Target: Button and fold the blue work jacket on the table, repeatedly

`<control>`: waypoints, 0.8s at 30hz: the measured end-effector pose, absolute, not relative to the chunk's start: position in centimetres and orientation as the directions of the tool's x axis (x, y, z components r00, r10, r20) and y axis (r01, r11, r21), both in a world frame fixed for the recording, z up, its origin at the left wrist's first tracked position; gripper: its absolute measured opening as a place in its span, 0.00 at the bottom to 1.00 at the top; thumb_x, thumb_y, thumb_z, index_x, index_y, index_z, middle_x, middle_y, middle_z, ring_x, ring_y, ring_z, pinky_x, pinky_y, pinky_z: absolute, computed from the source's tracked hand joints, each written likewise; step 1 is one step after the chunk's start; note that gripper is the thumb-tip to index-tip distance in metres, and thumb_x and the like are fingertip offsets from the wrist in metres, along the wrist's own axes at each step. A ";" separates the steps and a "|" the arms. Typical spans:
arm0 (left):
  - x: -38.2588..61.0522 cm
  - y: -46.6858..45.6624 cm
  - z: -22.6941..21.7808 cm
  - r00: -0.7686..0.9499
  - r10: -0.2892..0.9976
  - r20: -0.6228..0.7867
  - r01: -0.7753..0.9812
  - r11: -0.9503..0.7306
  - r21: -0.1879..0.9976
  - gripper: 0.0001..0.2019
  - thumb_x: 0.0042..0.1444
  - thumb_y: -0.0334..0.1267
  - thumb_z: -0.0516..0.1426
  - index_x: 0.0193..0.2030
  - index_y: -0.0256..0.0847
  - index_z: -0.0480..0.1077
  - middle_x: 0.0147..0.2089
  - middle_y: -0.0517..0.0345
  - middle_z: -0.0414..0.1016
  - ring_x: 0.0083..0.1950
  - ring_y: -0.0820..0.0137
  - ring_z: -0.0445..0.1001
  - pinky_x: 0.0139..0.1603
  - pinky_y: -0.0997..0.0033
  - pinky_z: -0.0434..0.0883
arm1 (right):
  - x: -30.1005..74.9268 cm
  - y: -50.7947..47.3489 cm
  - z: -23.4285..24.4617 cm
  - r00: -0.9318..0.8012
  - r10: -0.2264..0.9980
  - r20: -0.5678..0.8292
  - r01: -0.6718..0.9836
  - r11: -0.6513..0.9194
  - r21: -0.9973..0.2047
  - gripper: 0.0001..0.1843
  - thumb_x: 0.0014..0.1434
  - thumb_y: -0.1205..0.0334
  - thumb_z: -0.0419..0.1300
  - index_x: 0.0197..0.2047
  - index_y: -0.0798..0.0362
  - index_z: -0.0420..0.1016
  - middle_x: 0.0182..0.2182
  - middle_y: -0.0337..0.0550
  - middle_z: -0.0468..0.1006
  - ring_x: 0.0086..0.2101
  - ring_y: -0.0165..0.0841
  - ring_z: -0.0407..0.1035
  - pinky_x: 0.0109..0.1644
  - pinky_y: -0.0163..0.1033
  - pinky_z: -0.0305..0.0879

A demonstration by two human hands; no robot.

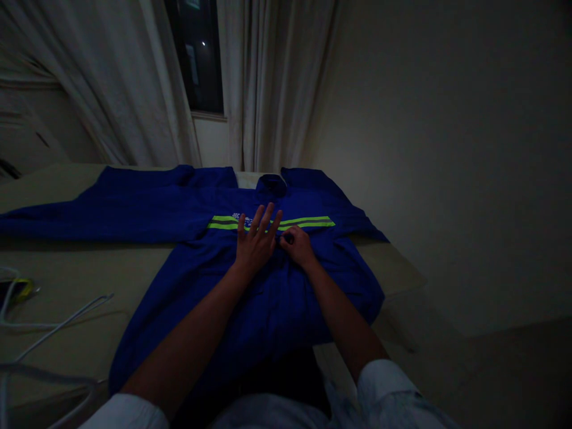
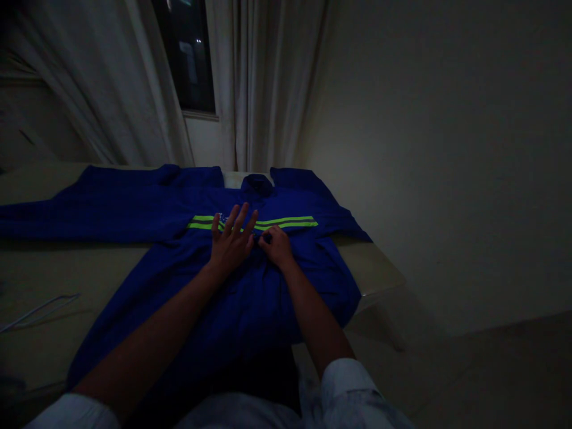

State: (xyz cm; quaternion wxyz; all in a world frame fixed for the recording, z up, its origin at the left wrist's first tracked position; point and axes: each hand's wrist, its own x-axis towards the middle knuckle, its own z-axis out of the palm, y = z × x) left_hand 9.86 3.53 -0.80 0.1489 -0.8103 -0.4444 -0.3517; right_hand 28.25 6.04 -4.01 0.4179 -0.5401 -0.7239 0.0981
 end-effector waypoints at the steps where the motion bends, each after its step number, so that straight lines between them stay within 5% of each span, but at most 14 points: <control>1: 9.9 3.5 -0.8 0.353 0.619 0.702 0.824 -0.560 0.080 0.35 0.69 0.35 0.49 0.81 0.50 0.46 0.82 0.49 0.47 0.82 0.57 0.46 0.78 0.39 0.29 | 28.3 6.0 -4.0 -0.069 0.863 0.500 0.700 0.399 -0.592 0.02 0.59 0.64 0.65 0.36 0.52 0.78 0.35 0.39 0.75 0.30 0.30 0.66 0.39 0.36 0.65; 7: 9.9 4.1 -1.6 0.349 0.764 0.542 0.823 -0.527 0.212 0.18 0.70 0.42 0.50 0.61 0.42 0.73 0.56 0.44 0.81 0.60 0.54 0.75 0.74 0.43 0.48 | 28.2 6.0 -3.7 -0.060 0.861 0.505 0.706 0.394 -0.588 0.01 0.58 0.66 0.65 0.34 0.53 0.78 0.35 0.40 0.76 0.31 0.31 0.68 0.40 0.36 0.65; 10: 9.6 4.6 -2.2 0.367 0.821 0.436 0.822 -0.506 0.262 0.14 0.69 0.43 0.52 0.54 0.45 0.75 0.52 0.48 0.80 0.57 0.54 0.75 0.67 0.44 0.56 | 28.1 5.9 -3.6 -0.056 0.861 0.505 0.691 0.398 -0.604 0.01 0.58 0.66 0.64 0.35 0.53 0.78 0.36 0.41 0.77 0.31 0.31 0.68 0.38 0.35 0.66; 14: 9.5 4.9 -2.4 0.369 0.846 0.385 0.808 -0.497 0.318 0.14 0.68 0.40 0.52 0.57 0.49 0.74 0.53 0.50 0.78 0.58 0.55 0.73 0.60 0.48 0.59 | 28.0 5.7 -3.5 -0.091 0.859 0.504 0.692 0.418 -0.588 0.03 0.57 0.67 0.63 0.37 0.52 0.77 0.37 0.41 0.77 0.32 0.32 0.69 0.40 0.36 0.67; 24: 10.0 4.4 -1.6 0.410 0.821 0.396 0.824 -0.520 0.226 0.14 0.70 0.42 0.52 0.54 0.48 0.75 0.51 0.49 0.78 0.56 0.55 0.71 0.59 0.47 0.56 | 26.7 4.8 -2.7 -0.089 0.875 0.477 0.908 0.268 -0.321 0.04 0.61 0.65 0.62 0.40 0.50 0.75 0.43 0.48 0.76 0.43 0.41 0.71 0.48 0.42 0.68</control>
